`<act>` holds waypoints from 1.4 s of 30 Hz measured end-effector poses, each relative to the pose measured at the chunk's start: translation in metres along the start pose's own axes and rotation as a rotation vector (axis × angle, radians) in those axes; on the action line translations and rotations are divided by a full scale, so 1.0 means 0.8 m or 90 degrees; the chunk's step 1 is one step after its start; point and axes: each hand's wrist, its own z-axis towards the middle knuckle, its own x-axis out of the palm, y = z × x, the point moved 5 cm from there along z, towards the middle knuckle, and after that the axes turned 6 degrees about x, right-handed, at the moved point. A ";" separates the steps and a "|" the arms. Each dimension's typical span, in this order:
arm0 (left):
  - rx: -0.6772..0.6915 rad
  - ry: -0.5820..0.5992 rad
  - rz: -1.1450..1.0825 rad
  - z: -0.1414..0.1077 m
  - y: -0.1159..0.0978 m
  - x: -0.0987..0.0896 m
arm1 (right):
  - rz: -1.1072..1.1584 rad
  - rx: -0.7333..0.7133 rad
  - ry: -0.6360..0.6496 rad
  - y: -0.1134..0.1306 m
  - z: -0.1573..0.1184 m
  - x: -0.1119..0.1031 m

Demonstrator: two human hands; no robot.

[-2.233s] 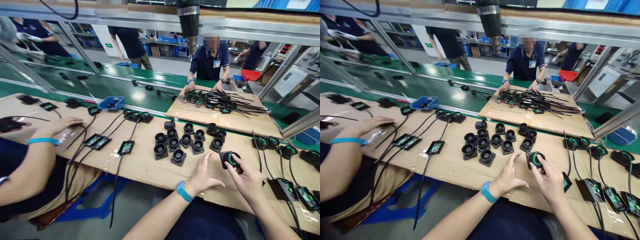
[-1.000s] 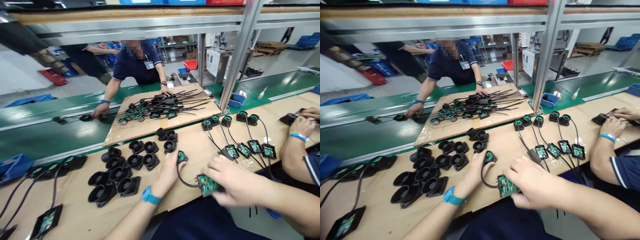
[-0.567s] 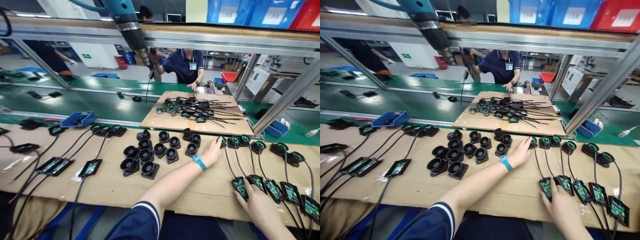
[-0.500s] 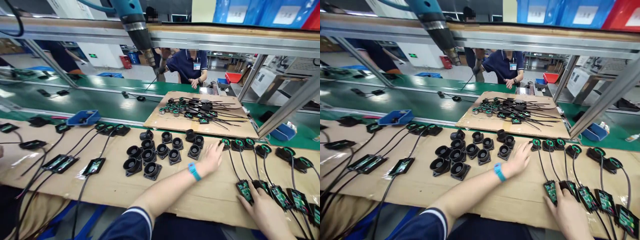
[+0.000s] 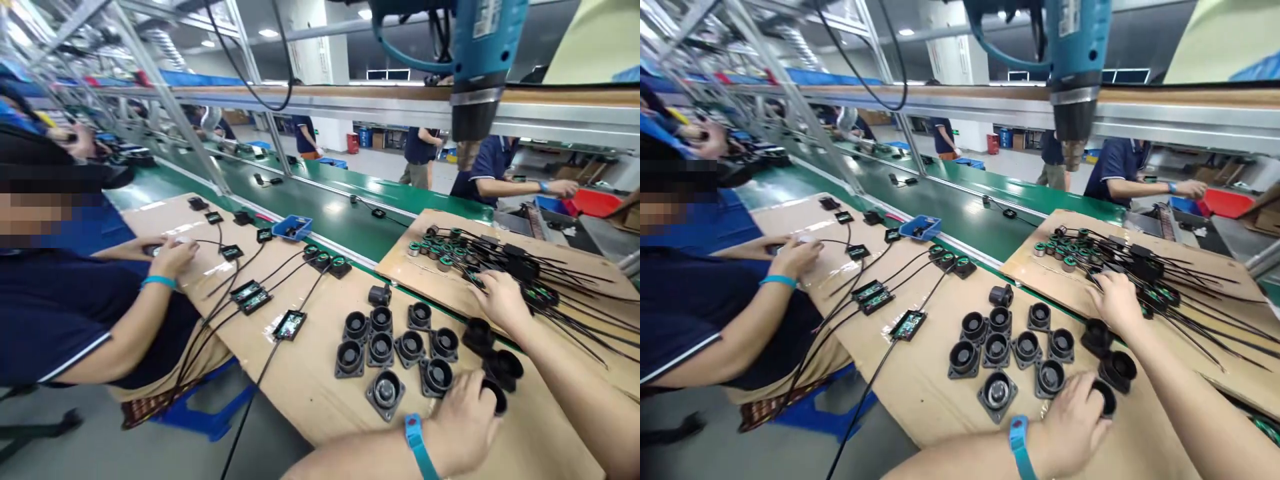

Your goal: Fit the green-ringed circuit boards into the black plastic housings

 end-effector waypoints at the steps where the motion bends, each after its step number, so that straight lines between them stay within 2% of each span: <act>1: 0.006 -0.001 0.008 0.000 0.001 0.003 | -0.026 -0.005 0.029 0.020 0.033 0.018; 3: 0.014 0.006 0.026 0.001 0.001 0.015 | -0.082 -0.004 0.085 0.050 0.081 0.048; 5: -0.011 0.015 0.029 0.004 0.001 0.032 | -0.130 0.011 0.122 0.069 0.106 0.070; 8: -0.119 0.010 0.008 0.007 0.005 0.052 | -0.171 0.038 0.121 0.079 0.116 0.089; 10: -0.114 0.012 -0.001 0.007 0.001 0.056 | -0.179 0.068 0.101 0.079 0.114 0.094; 14: 0.007 0.031 0.015 0.000 -0.010 0.041 | -0.116 0.088 0.136 0.083 0.102 0.094; 17: 0.008 0.035 -0.018 -0.004 -0.009 0.019 | -0.054 0.071 0.173 0.088 0.089 0.080; 20: -0.034 0.030 -0.109 -0.004 -0.005 0.000 | 0.017 0.082 0.140 0.076 0.069 0.041; 22: -0.081 0.003 -0.192 -0.004 0.000 -0.007 | 0.132 0.093 0.047 0.054 0.046 -0.006; 24: -0.111 -0.024 -0.274 -0.003 0.005 -0.008 | 0.247 0.105 -0.080 0.021 0.010 -0.068; 27: -0.111 -0.026 -0.330 -0.003 0.005 -0.004 | 0.328 0.117 -0.222 -0.020 -0.079 -0.171; 29: -0.109 -0.015 -0.326 -0.008 0.002 -0.006 | 0.347 0.134 -0.275 -0.027 -0.154 -0.232; 31: -0.111 -0.001 -0.311 -0.020 -0.002 -0.014 | 0.350 0.170 -0.294 -0.018 -0.230 -0.269; 32: -0.109 0.006 -0.306 -0.027 -0.005 -0.019 | 0.350 0.186 -0.283 -0.010 -0.264 -0.275; 34: -0.093 0.022 -0.298 -0.045 -0.009 -0.030 | 0.354 0.195 -0.224 0.012 -0.318 -0.261; 36: -0.070 0.029 -0.286 -0.065 -0.010 -0.040 | 0.365 0.177 -0.139 0.034 -0.352 -0.222; 39: -0.053 0.016 -0.242 -0.092 -0.006 -0.052 | 0.373 0.140 -0.029 0.061 -0.371 -0.144; 42: -0.060 -0.016 -0.198 -0.112 0.000 -0.061 | 0.317 0.121 0.099 0.077 -0.368 -0.079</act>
